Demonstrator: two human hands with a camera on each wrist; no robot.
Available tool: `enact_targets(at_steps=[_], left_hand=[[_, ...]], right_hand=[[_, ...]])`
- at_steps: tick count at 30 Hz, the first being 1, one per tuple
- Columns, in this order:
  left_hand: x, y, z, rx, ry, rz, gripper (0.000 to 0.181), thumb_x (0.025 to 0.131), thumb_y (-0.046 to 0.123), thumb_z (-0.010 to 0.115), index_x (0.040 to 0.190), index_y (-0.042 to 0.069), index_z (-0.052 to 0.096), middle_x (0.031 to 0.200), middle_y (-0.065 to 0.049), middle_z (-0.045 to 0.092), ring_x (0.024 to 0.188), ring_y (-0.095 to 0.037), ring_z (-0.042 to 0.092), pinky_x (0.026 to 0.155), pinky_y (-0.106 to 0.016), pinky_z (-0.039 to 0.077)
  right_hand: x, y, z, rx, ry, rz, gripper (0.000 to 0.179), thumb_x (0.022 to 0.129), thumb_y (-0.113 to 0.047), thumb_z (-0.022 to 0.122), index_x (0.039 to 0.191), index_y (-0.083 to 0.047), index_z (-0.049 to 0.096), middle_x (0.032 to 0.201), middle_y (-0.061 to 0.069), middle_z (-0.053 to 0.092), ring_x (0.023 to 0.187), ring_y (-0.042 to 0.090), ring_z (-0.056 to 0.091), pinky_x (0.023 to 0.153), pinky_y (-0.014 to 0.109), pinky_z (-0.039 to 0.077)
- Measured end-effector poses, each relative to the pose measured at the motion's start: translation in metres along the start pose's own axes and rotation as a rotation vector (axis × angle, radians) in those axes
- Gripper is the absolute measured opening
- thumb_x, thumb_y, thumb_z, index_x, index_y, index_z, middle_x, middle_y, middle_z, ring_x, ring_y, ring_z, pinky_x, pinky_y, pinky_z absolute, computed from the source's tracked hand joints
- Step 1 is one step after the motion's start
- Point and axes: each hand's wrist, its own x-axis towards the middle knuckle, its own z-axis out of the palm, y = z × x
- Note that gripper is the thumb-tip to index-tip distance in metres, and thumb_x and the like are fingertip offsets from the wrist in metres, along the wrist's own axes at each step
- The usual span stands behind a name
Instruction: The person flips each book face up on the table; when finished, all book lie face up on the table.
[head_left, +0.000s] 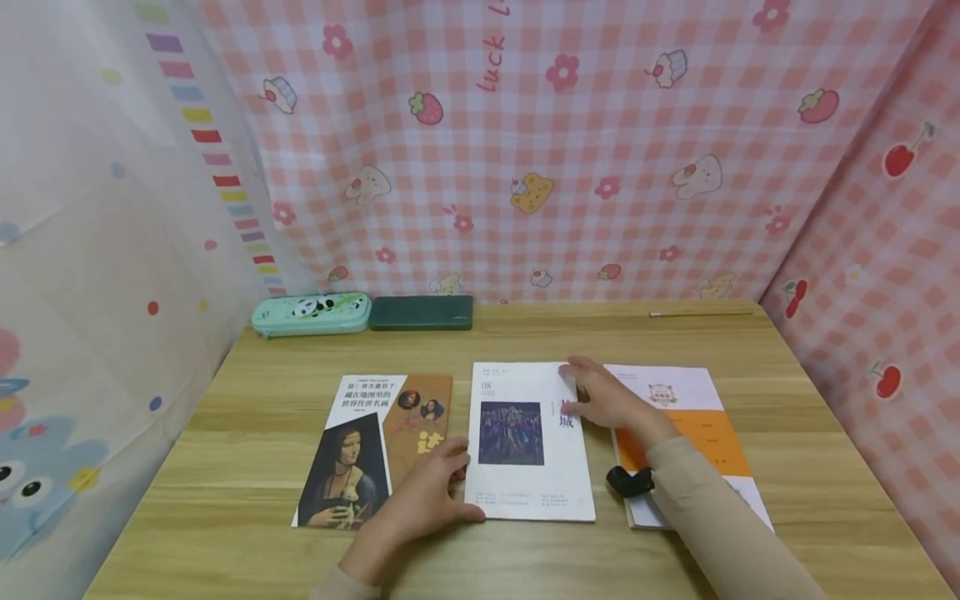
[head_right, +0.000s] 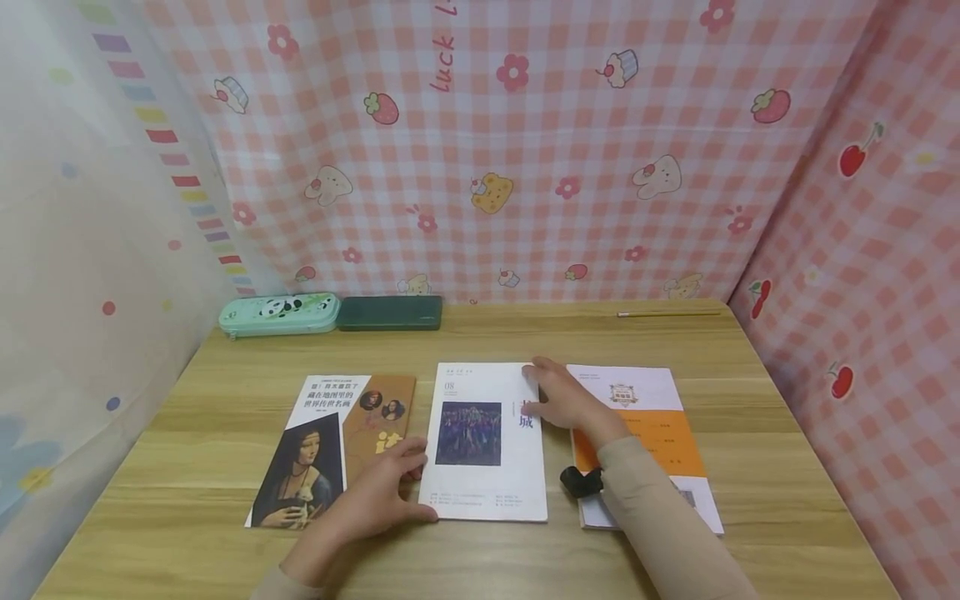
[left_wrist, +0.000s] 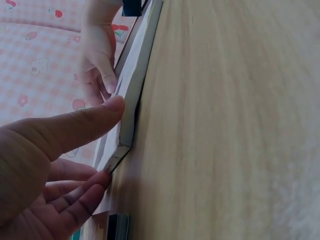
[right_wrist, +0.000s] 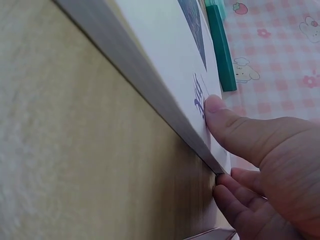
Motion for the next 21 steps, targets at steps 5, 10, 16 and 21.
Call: enact_targets(at_steps=[5, 10, 16, 21], left_hand=[[-0.001, 0.002, 0.001, 0.028, 0.007, 0.009, 0.069, 0.065, 0.033, 0.096, 0.116, -0.005, 0.069, 0.136, -0.018, 0.056, 0.110, -0.029, 0.061, 0.097, -0.044, 0.052], [0.000, 0.005, 0.001, -0.019, 0.031, -0.047, 0.058, 0.072, 0.031, 0.092, 0.112, -0.003, 0.068, 0.114, -0.011, 0.063, 0.095, -0.022, 0.061, 0.084, -0.038, 0.054], [0.004, 0.009, -0.001, -0.103, 0.126, -0.173, 0.067, 0.085, 0.033, 0.083, 0.136, -0.002, 0.059, 0.126, -0.017, 0.066, 0.117, -0.032, 0.061, 0.102, -0.048, 0.050], [0.008, 0.013, -0.001, -0.106, 0.142, -0.138, 0.068, 0.085, 0.033, 0.083, 0.139, -0.001, 0.057, 0.139, -0.021, 0.058, 0.130, -0.039, 0.054, 0.110, -0.052, 0.043]], right_hand=[[-0.001, 0.000, 0.000, -0.009, 0.000, -0.005, 0.069, 0.090, -0.018, 0.078, 0.147, 0.007, 0.046, 0.156, 0.033, 0.032, 0.143, 0.050, 0.030, 0.117, 0.061, 0.026], [-0.003, -0.001, -0.004, 0.055, 0.019, -0.003, 0.075, 0.089, -0.017, 0.080, 0.150, 0.006, 0.041, 0.151, 0.028, 0.044, 0.138, 0.044, 0.042, 0.115, 0.058, 0.033], [-0.007, 0.004, -0.013, 0.157, 0.076, 0.029, 0.079, 0.091, -0.020, 0.078, 0.154, 0.003, 0.035, 0.143, 0.025, 0.053, 0.127, 0.040, 0.055, 0.110, 0.057, 0.041], [-0.009, 0.009, -0.019, 0.153, 0.146, -0.009, 0.075, 0.093, -0.018, 0.076, 0.153, 0.003, 0.037, 0.142, 0.026, 0.054, 0.125, 0.041, 0.057, 0.106, 0.056, 0.045]])
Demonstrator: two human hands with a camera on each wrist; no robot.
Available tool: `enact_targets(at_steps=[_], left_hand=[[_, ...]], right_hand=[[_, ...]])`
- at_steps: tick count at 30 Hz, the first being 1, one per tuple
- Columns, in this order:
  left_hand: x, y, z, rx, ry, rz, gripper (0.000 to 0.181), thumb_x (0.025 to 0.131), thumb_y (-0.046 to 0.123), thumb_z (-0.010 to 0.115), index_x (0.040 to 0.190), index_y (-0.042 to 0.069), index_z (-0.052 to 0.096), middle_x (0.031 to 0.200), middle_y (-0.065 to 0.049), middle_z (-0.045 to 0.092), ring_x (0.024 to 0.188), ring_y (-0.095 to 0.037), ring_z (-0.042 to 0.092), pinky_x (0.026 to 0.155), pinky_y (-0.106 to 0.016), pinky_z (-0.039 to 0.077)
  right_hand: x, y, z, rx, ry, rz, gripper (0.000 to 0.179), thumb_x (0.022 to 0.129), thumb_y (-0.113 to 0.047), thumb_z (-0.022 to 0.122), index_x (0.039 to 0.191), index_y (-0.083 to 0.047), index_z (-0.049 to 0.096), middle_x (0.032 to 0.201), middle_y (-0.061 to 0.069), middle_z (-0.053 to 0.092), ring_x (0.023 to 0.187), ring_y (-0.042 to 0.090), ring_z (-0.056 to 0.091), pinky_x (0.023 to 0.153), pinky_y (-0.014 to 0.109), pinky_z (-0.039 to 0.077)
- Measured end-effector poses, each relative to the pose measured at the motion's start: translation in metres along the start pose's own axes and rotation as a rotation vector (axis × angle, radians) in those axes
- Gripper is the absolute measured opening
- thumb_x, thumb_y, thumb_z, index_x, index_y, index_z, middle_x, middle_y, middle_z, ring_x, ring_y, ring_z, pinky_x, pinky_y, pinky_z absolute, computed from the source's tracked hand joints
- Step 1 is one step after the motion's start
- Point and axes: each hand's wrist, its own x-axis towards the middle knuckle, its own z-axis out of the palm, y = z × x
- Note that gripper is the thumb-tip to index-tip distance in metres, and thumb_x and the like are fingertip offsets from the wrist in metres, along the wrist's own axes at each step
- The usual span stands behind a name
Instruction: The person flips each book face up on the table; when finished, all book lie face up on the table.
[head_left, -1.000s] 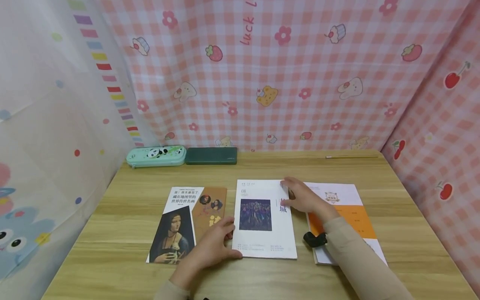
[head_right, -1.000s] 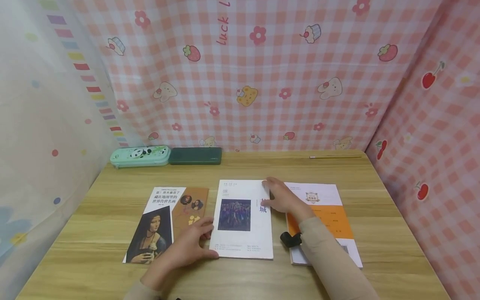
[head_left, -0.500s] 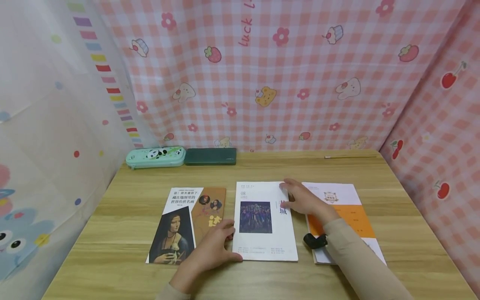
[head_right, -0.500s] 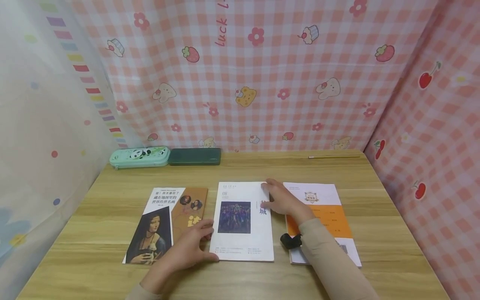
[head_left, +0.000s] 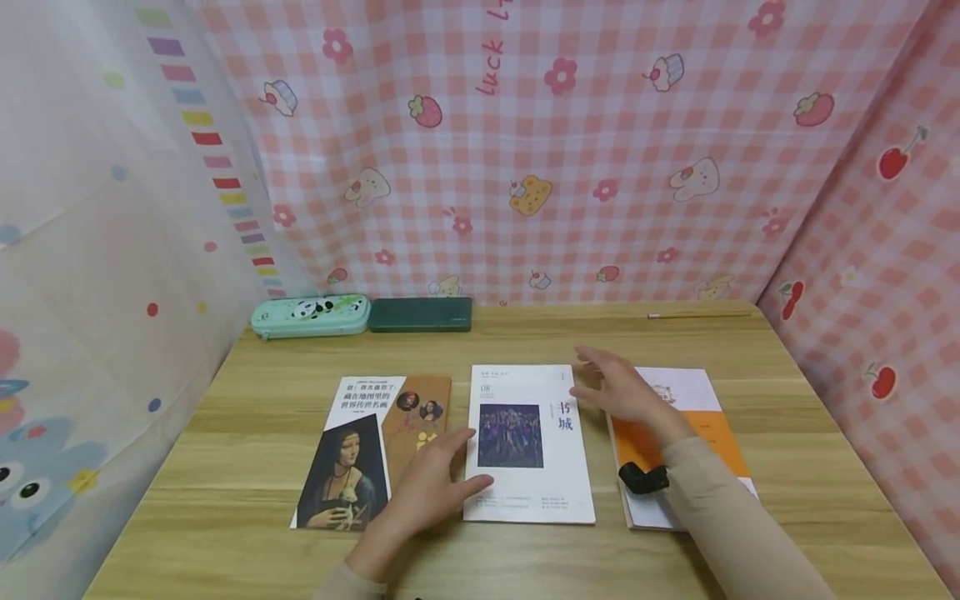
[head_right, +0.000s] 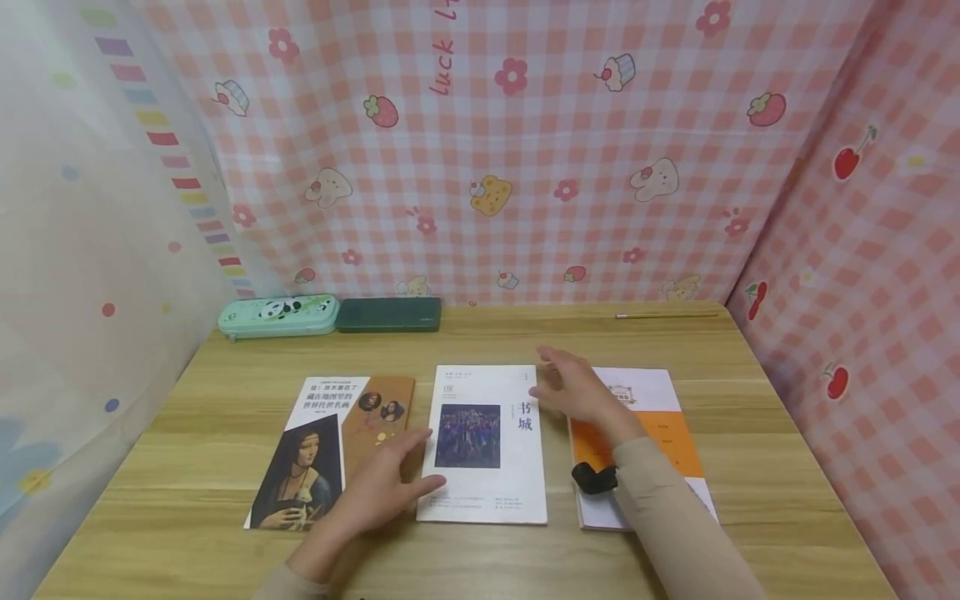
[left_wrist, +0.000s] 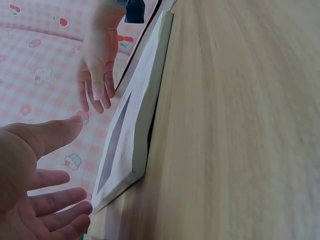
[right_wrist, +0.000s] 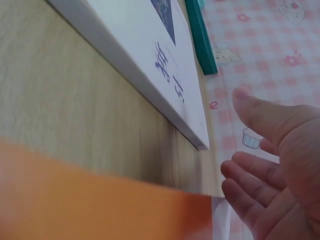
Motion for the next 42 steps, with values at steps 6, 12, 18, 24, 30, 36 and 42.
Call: enact_targets(at_steps=[6, 12, 18, 24, 30, 36, 42], left_hand=[[0.008, 0.005, 0.007, 0.000, -0.013, 0.053, 0.068, 0.086, 0.032, 0.081, 0.140, 0.000, 0.056, 0.142, -0.021, 0.056, 0.132, -0.038, 0.053, 0.111, -0.052, 0.042], [0.016, 0.010, 0.015, 0.003, -0.032, 0.084, 0.069, 0.086, 0.033, 0.081, 0.141, 0.000, 0.056, 0.144, -0.020, 0.054, 0.135, -0.037, 0.049, 0.113, -0.052, 0.040], [0.024, 0.018, 0.022, -0.004, -0.045, 0.105, 0.069, 0.086, 0.034, 0.082, 0.142, 0.002, 0.056, 0.146, -0.019, 0.053, 0.135, -0.036, 0.049, 0.114, -0.051, 0.039], [0.030, 0.028, 0.030, -0.012, -0.089, 0.109, 0.069, 0.087, 0.035, 0.080, 0.143, 0.004, 0.055, 0.148, -0.016, 0.051, 0.137, -0.034, 0.048, 0.115, -0.049, 0.037], [0.034, 0.035, 0.041, -0.038, -0.102, 0.134, 0.065, 0.088, 0.033, 0.080, 0.142, 0.003, 0.056, 0.146, -0.015, 0.054, 0.137, -0.032, 0.048, 0.116, -0.047, 0.036], [0.039, 0.043, 0.056, -0.048, -0.104, 0.175, 0.062, 0.089, 0.031, 0.079, 0.139, 0.001, 0.058, 0.143, -0.017, 0.057, 0.136, -0.032, 0.050, 0.116, -0.044, 0.037], [0.041, 0.053, 0.068, -0.027, -0.112, 0.195, 0.060, 0.089, 0.031, 0.079, 0.137, 0.003, 0.059, 0.141, -0.014, 0.059, 0.134, -0.028, 0.052, 0.114, -0.040, 0.040]], right_hand=[[-0.004, 0.004, -0.006, -0.006, 0.052, 0.013, 0.069, 0.095, -0.017, 0.073, 0.152, 0.002, 0.040, 0.140, 0.025, 0.056, 0.124, 0.042, 0.056, 0.106, 0.058, 0.045], [-0.007, 0.006, -0.013, -0.001, 0.069, 0.044, 0.068, 0.095, -0.018, 0.073, 0.151, 0.002, 0.041, 0.140, 0.025, 0.055, 0.125, 0.043, 0.055, 0.106, 0.059, 0.044], [-0.011, 0.013, -0.018, -0.010, 0.075, 0.061, 0.068, 0.095, -0.020, 0.073, 0.151, 0.001, 0.042, 0.141, 0.024, 0.055, 0.126, 0.043, 0.054, 0.106, 0.059, 0.044], [-0.016, 0.019, -0.023, 0.009, 0.075, 0.068, 0.066, 0.096, -0.021, 0.072, 0.151, 0.002, 0.042, 0.143, 0.024, 0.054, 0.126, 0.045, 0.053, 0.105, 0.059, 0.045], [-0.019, 0.024, -0.031, -0.004, 0.071, 0.074, 0.064, 0.097, -0.020, 0.071, 0.150, 0.002, 0.043, 0.144, 0.026, 0.052, 0.126, 0.047, 0.052, 0.105, 0.061, 0.044], [-0.022, 0.031, -0.044, -0.060, 0.076, 0.065, 0.062, 0.097, -0.019, 0.071, 0.148, 0.004, 0.044, 0.142, 0.027, 0.053, 0.124, 0.047, 0.053, 0.104, 0.062, 0.044], [-0.024, 0.041, -0.051, -0.079, 0.094, 0.055, 0.062, 0.097, -0.021, 0.070, 0.148, 0.005, 0.045, 0.141, 0.028, 0.054, 0.124, 0.047, 0.052, 0.104, 0.062, 0.044]])
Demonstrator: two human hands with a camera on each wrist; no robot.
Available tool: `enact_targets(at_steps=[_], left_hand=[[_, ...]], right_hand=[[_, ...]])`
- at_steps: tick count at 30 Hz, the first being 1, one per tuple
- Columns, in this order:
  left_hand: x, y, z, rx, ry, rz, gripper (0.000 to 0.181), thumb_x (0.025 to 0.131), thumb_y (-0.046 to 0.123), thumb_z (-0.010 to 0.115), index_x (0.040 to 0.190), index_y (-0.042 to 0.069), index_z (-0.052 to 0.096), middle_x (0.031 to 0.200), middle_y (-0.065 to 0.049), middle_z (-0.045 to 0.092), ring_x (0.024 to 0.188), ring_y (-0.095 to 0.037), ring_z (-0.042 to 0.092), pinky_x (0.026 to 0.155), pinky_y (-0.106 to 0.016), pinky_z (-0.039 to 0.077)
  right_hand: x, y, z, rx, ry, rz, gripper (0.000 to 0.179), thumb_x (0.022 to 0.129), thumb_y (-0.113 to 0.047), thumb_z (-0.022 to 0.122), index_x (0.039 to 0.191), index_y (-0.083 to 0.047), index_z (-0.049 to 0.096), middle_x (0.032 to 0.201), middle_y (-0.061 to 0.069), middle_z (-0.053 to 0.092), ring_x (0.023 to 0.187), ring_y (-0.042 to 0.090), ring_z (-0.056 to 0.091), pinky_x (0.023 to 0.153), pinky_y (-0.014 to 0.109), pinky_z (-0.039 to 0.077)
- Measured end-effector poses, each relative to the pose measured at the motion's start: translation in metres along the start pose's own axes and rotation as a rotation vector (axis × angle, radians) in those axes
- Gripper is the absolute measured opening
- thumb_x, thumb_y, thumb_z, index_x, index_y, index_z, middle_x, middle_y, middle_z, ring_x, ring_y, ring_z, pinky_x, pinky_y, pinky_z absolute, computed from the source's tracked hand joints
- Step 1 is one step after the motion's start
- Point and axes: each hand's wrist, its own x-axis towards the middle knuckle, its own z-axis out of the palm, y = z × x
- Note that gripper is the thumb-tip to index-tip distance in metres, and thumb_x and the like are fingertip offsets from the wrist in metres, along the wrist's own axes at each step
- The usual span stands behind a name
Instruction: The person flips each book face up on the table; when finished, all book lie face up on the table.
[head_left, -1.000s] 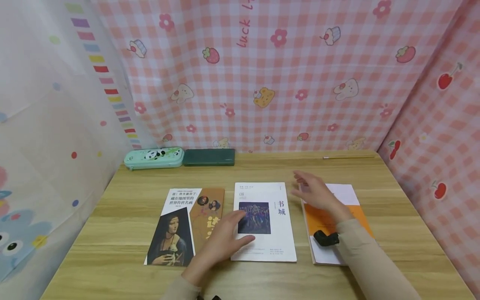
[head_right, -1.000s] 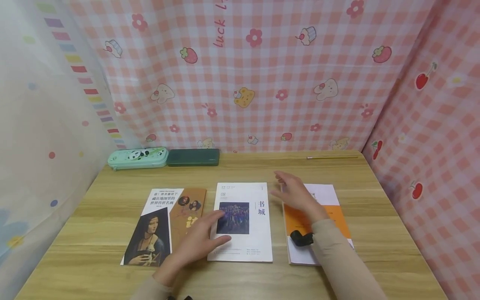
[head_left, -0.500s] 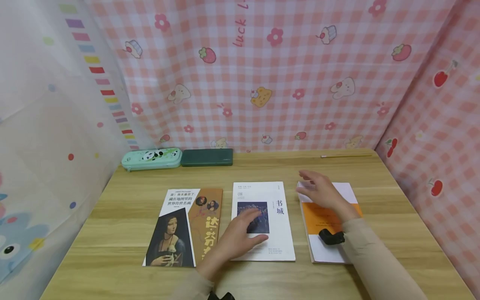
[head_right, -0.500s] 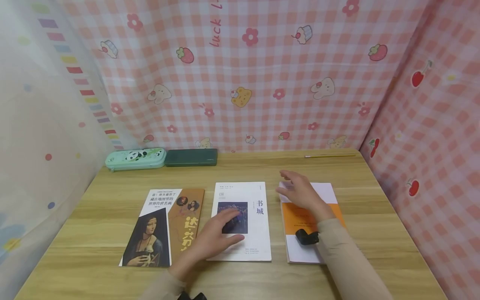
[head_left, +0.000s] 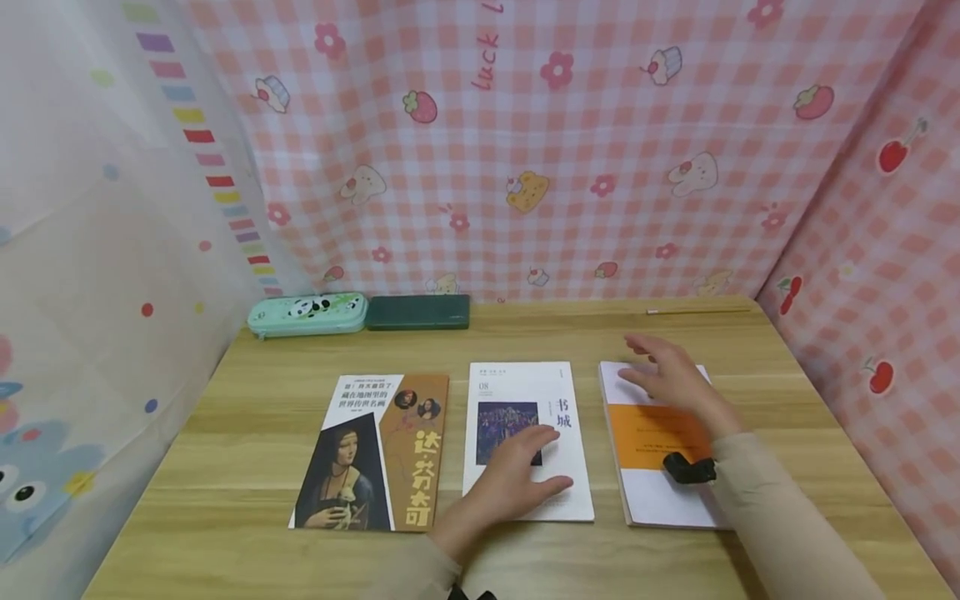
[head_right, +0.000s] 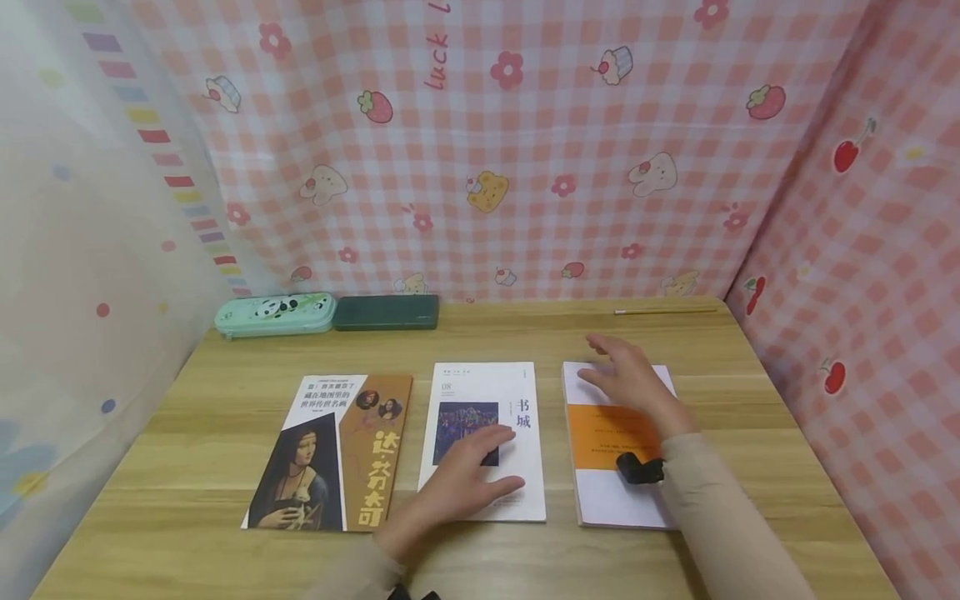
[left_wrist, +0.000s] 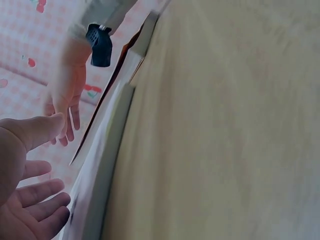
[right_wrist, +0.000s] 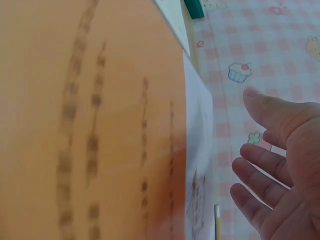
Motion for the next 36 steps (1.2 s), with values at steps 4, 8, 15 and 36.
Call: enact_targets(at_steps=[4, 8, 15, 36], left_hand=[[0.001, 0.004, 0.009, 0.013, 0.009, 0.032, 0.058, 0.089, 0.029, 0.079, 0.136, 0.002, 0.060, 0.140, -0.013, 0.060, 0.132, -0.026, 0.054, 0.114, -0.036, 0.040], [0.002, 0.006, 0.017, 0.008, 0.020, 0.055, 0.057, 0.089, 0.029, 0.079, 0.135, 0.001, 0.060, 0.139, -0.012, 0.061, 0.131, -0.025, 0.054, 0.114, -0.034, 0.040], [0.004, 0.013, 0.026, 0.033, 0.032, 0.114, 0.056, 0.090, 0.031, 0.078, 0.134, 0.001, 0.061, 0.137, -0.012, 0.061, 0.129, -0.023, 0.056, 0.112, -0.032, 0.042], [0.007, 0.032, 0.048, 0.049, -0.058, 0.133, 0.057, 0.091, 0.036, 0.075, 0.134, 0.001, 0.062, 0.140, -0.007, 0.060, 0.131, -0.018, 0.055, 0.113, -0.027, 0.039]], right_hand=[[-0.002, 0.007, -0.002, 0.004, -0.002, 0.010, 0.061, 0.098, -0.018, 0.070, 0.148, 0.005, 0.044, 0.142, 0.028, 0.053, 0.125, 0.047, 0.052, 0.104, 0.062, 0.044], [-0.005, 0.012, -0.006, 0.002, -0.003, 0.021, 0.061, 0.097, -0.016, 0.070, 0.148, 0.006, 0.044, 0.143, 0.029, 0.051, 0.126, 0.047, 0.052, 0.103, 0.062, 0.045], [-0.010, 0.021, -0.017, -0.017, 0.020, 0.016, 0.059, 0.098, -0.016, 0.069, 0.146, 0.008, 0.045, 0.141, 0.031, 0.052, 0.125, 0.049, 0.052, 0.103, 0.063, 0.044], [-0.018, 0.042, -0.027, -0.009, -0.019, 0.209, 0.067, 0.096, -0.019, 0.071, 0.151, 0.003, 0.040, 0.147, 0.029, 0.047, 0.133, 0.050, 0.043, 0.110, 0.066, 0.034]])
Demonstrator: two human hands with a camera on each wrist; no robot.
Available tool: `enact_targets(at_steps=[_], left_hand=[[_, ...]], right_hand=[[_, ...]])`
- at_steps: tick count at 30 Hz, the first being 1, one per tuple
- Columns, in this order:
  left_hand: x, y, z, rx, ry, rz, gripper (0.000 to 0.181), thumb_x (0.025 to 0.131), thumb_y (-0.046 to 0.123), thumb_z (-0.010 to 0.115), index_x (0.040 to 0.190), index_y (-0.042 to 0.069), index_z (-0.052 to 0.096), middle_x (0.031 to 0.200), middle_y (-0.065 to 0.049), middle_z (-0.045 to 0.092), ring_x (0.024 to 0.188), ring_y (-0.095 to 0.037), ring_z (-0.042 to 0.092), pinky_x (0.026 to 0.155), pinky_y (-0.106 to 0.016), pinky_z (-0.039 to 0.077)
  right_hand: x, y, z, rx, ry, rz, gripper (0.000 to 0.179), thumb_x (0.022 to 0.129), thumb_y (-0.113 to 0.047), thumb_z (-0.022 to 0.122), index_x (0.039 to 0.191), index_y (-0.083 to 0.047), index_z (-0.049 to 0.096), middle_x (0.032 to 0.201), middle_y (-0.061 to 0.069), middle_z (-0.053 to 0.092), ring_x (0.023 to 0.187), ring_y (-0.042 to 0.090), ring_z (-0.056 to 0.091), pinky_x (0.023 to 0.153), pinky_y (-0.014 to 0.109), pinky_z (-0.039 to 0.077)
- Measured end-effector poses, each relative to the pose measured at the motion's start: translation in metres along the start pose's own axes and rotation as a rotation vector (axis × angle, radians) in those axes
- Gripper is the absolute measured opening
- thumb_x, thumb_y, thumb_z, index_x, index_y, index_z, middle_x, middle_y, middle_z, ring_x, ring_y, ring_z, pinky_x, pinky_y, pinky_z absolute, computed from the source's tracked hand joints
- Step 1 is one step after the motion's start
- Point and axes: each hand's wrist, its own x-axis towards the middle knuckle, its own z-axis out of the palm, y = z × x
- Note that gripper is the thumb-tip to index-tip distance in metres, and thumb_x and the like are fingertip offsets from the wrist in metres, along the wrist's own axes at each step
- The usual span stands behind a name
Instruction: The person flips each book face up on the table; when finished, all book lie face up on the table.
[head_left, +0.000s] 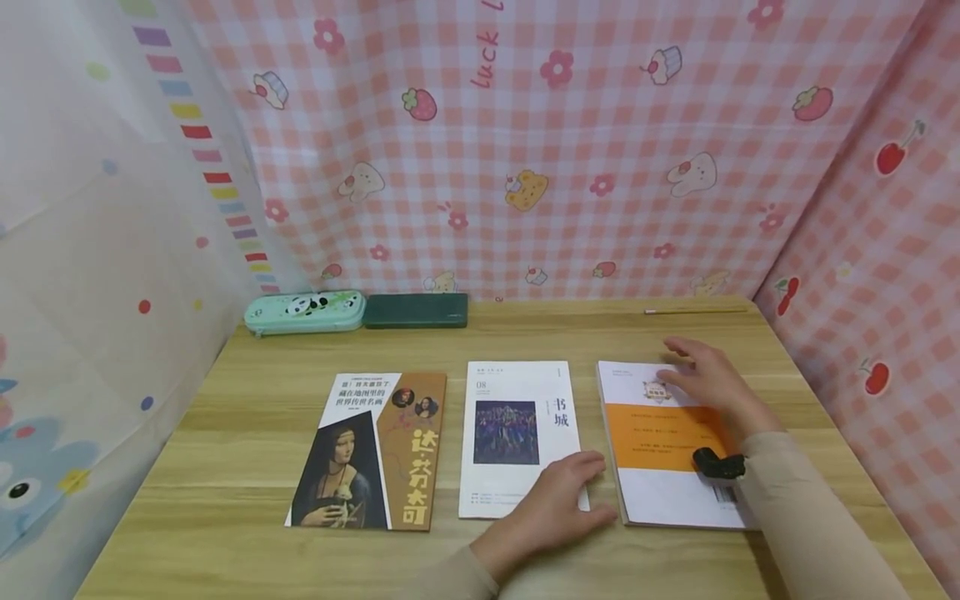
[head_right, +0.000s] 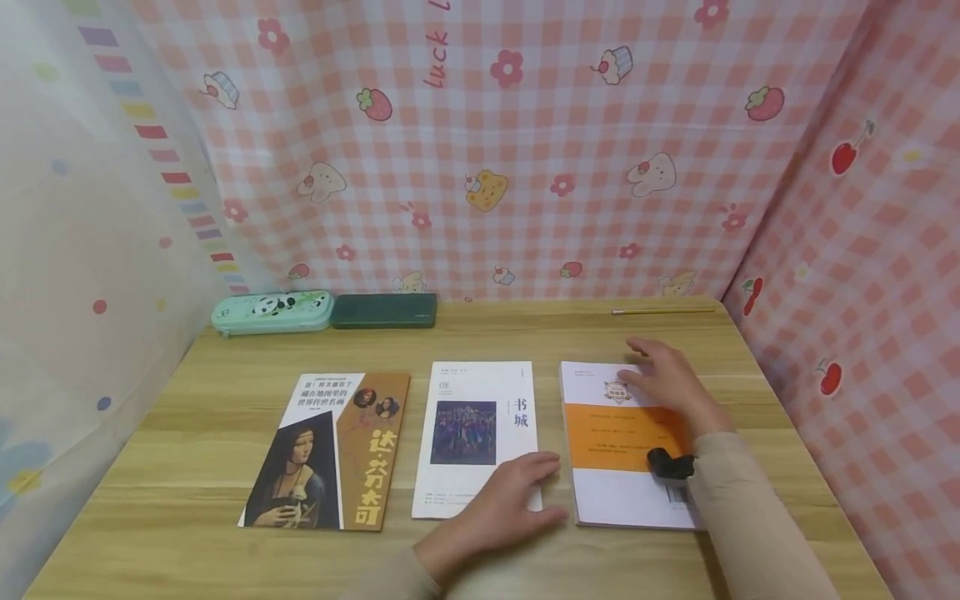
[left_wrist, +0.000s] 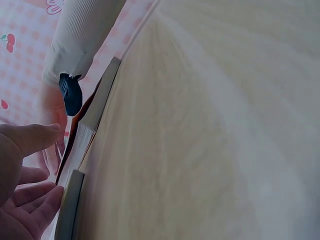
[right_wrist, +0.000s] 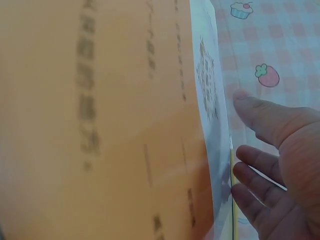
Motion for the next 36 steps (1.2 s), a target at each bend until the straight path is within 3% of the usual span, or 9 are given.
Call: enact_targets(at_steps=[7, 15, 25, 31, 36], left_hand=[[0.001, 0.003, 0.005, 0.003, -0.032, 0.019, 0.057, 0.091, 0.036, 0.076, 0.136, 0.005, 0.063, 0.141, -0.004, 0.059, 0.130, -0.015, 0.054, 0.112, -0.025, 0.040], [0.002, 0.007, 0.008, 0.040, -0.055, 0.069, 0.047, 0.089, 0.033, 0.079, 0.131, 0.015, 0.070, 0.142, -0.006, 0.058, 0.129, -0.013, 0.054, 0.110, -0.024, 0.040], [0.006, 0.017, 0.015, 0.033, -0.058, 0.039, 0.062, 0.085, 0.036, 0.082, 0.136, 0.006, 0.064, 0.160, -0.018, 0.034, 0.144, -0.022, 0.039, 0.116, -0.026, 0.032], [0.009, 0.021, 0.013, 0.119, -0.073, 0.019, 0.052, 0.084, 0.038, 0.083, 0.126, 0.009, 0.069, 0.156, -0.018, 0.041, 0.137, -0.024, 0.049, 0.111, -0.025, 0.039], [0.010, 0.023, 0.012, 0.127, -0.086, -0.007, 0.049, 0.084, 0.037, 0.083, 0.123, 0.009, 0.071, 0.155, -0.016, 0.043, 0.132, -0.024, 0.054, 0.109, -0.025, 0.042]], right_hand=[[-0.006, 0.013, -0.003, -0.010, -0.009, 0.018, 0.066, 0.097, -0.020, 0.070, 0.151, 0.004, 0.040, 0.146, 0.030, 0.046, 0.133, 0.049, 0.042, 0.110, 0.065, 0.034], [-0.011, 0.032, -0.010, -0.075, -0.048, 0.052, 0.073, 0.096, -0.034, 0.070, 0.146, 0.011, 0.041, 0.141, 0.035, 0.047, 0.118, 0.048, 0.050, 0.107, 0.066, 0.038], [-0.016, 0.036, -0.018, -0.088, -0.078, 0.058, 0.068, 0.096, -0.042, 0.069, 0.137, 0.009, 0.053, 0.124, 0.030, 0.056, 0.104, 0.041, 0.052, 0.098, 0.063, 0.048], [-0.020, 0.036, -0.023, -0.026, -0.124, 0.098, 0.074, 0.098, -0.040, 0.066, 0.146, 0.011, 0.043, 0.131, 0.032, 0.054, 0.106, 0.040, 0.055, 0.099, 0.061, 0.050], [-0.022, 0.040, -0.025, 0.034, -0.156, 0.081, 0.063, 0.104, -0.033, 0.059, 0.147, 0.010, 0.041, 0.129, 0.030, 0.055, 0.107, 0.039, 0.055, 0.099, 0.061, 0.049]])
